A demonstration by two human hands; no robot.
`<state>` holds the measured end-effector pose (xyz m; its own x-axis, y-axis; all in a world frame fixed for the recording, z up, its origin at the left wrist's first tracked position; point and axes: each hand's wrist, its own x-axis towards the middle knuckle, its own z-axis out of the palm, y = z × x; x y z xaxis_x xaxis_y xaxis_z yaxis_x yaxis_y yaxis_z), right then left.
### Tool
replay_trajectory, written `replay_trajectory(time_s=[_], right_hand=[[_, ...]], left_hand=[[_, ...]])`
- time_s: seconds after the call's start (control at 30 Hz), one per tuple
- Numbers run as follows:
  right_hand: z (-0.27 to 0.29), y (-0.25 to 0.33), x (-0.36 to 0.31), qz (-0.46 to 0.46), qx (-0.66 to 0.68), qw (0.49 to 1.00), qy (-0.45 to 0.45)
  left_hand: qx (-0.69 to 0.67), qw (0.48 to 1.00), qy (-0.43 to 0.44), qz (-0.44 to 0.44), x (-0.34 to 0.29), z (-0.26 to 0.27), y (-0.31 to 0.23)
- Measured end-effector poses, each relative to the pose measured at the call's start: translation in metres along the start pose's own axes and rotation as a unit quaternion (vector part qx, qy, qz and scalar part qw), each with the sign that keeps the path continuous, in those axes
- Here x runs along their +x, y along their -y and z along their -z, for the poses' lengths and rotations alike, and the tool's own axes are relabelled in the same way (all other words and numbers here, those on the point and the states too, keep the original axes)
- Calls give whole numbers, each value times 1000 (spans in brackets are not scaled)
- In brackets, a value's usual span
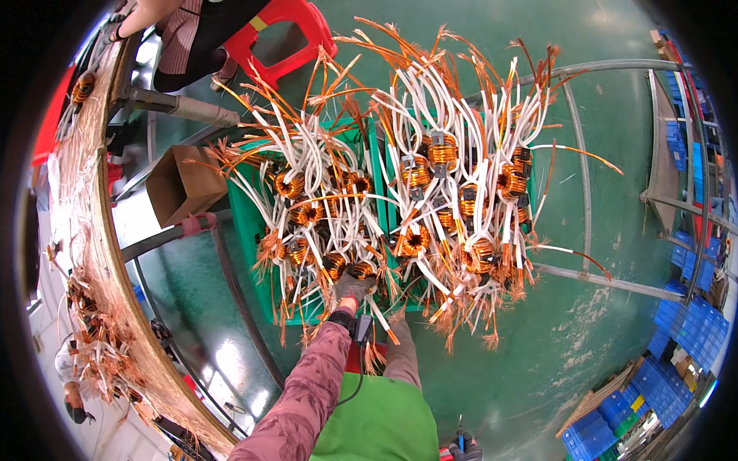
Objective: Sorting and trimming copper wire coil assemblies from a cart into plastic crates using wire cutters.
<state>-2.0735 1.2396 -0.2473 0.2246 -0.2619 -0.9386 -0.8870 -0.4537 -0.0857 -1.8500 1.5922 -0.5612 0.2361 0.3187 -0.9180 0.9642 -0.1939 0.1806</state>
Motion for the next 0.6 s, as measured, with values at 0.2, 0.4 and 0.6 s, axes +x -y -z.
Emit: replay_trajectory(time_s=[0.2,0.4,0.6], right_hand=[[-10,0,13,76,-47,995,-39],[-25,61,-5,216,-175,959,-59],[-58,187,-76,400,-278,873,10]], left_hand=[[6,999,43,-31,-28,63,35],[103,970,167,-143,-206,157,40],[252,929,132,-236,-344,250,90]])
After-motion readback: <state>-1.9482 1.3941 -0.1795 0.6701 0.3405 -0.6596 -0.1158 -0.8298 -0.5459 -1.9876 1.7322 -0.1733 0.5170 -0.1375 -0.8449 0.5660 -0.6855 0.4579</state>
